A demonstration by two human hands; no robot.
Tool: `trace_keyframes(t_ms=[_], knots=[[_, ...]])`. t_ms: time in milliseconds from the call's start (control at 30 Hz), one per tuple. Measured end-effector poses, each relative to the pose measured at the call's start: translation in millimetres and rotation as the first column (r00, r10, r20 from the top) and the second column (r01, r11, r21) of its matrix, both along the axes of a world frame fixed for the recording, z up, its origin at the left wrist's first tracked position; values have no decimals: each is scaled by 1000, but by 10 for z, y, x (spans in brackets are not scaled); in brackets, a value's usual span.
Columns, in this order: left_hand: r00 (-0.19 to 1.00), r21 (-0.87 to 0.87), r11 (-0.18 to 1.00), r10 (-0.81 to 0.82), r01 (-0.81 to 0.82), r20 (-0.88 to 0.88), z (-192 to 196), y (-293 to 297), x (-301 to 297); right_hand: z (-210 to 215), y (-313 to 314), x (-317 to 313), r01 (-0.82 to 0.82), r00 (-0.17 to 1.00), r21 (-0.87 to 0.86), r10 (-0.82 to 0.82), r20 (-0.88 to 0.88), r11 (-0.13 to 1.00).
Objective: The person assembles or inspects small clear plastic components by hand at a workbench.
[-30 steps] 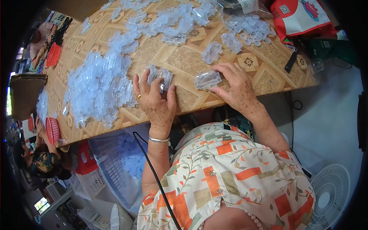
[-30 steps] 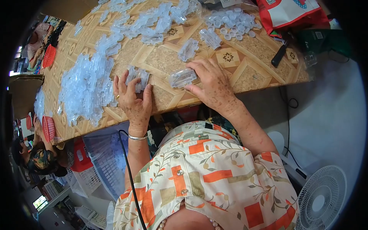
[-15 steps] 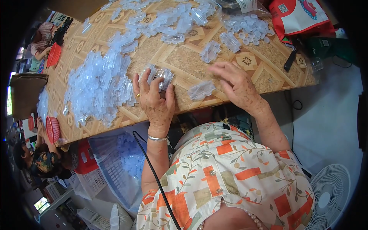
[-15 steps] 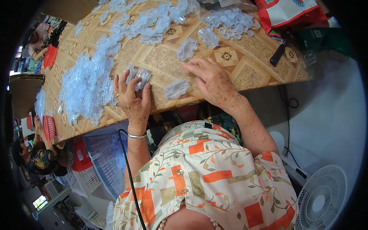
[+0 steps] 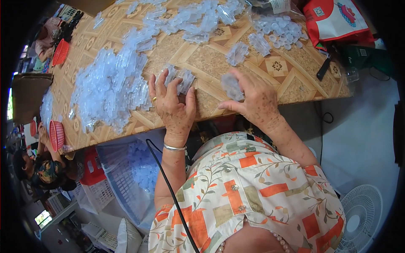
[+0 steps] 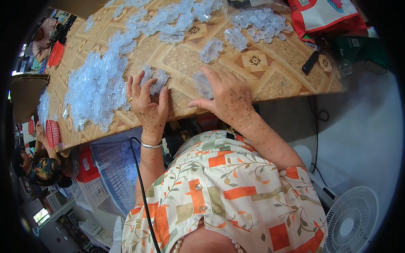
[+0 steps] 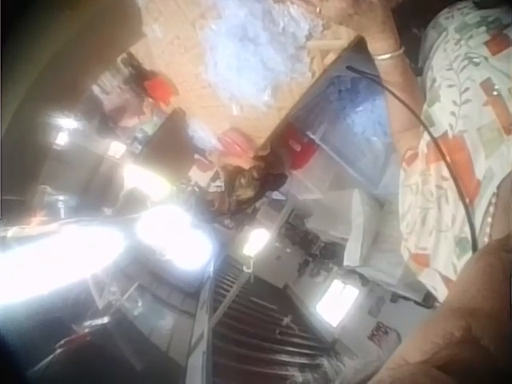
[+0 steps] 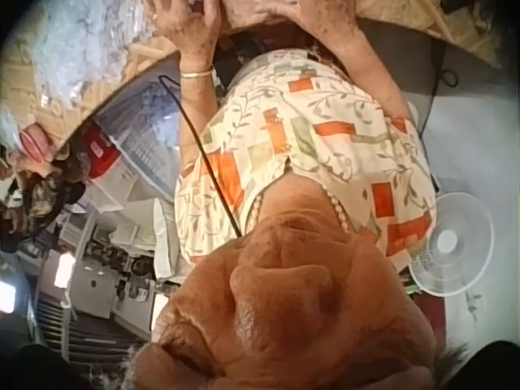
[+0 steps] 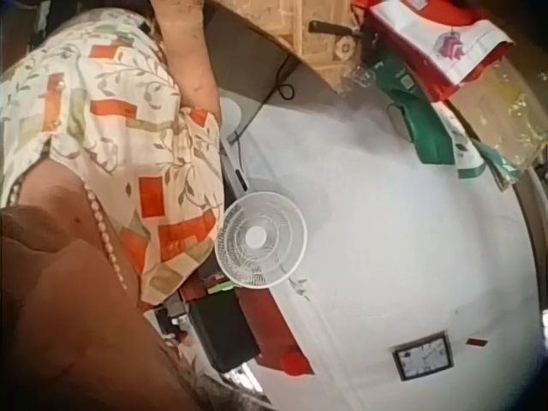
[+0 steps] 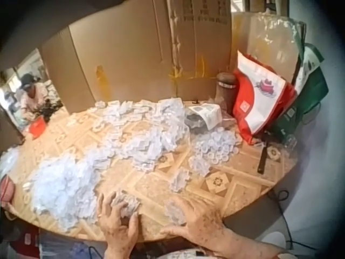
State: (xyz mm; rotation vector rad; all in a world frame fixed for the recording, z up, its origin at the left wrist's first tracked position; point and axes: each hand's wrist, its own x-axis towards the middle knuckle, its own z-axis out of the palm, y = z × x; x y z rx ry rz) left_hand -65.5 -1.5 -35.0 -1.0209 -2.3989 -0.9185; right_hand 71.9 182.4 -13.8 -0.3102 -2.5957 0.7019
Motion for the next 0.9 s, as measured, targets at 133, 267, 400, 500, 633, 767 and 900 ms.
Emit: trace_keyframes(t_ms=[133, 267, 400, 500, 633, 767, 900], knots=[[1000, 3, 1000, 21, -21, 0, -15, -31, -4, 191, 17, 43, 2, 988, -41, 4, 152, 999], [999, 47, 998, 34, -35, 22, -11, -31, 0, 247, 171, 71, -96, 986, -12, 97, 137, 995], [999, 132, 991, 33, -35, 16, -33, -41, -20, 106, 212, 3, -99, 990, 35, 95, 105, 994], [996, 251, 966, 42, -62, 83, -78, -91, 2, 75, 99, -91, -131, 989, 40, 128, 71, 991], [986, 417, 906, 4, -74, 167, -93, -107, 15, 77, -102, -252, -128, 991, -12, 129, 42, 992], [987, 444, 894, -15, -57, 157, -96, -125, 17, 115, -260, -447, -156, 987, -68, 154, -42, 985], [986, 461, 885, -3, -74, 164, -87, -124, 31, 144, -396, -711, -192, 977, -13, 190, -96, 981]])
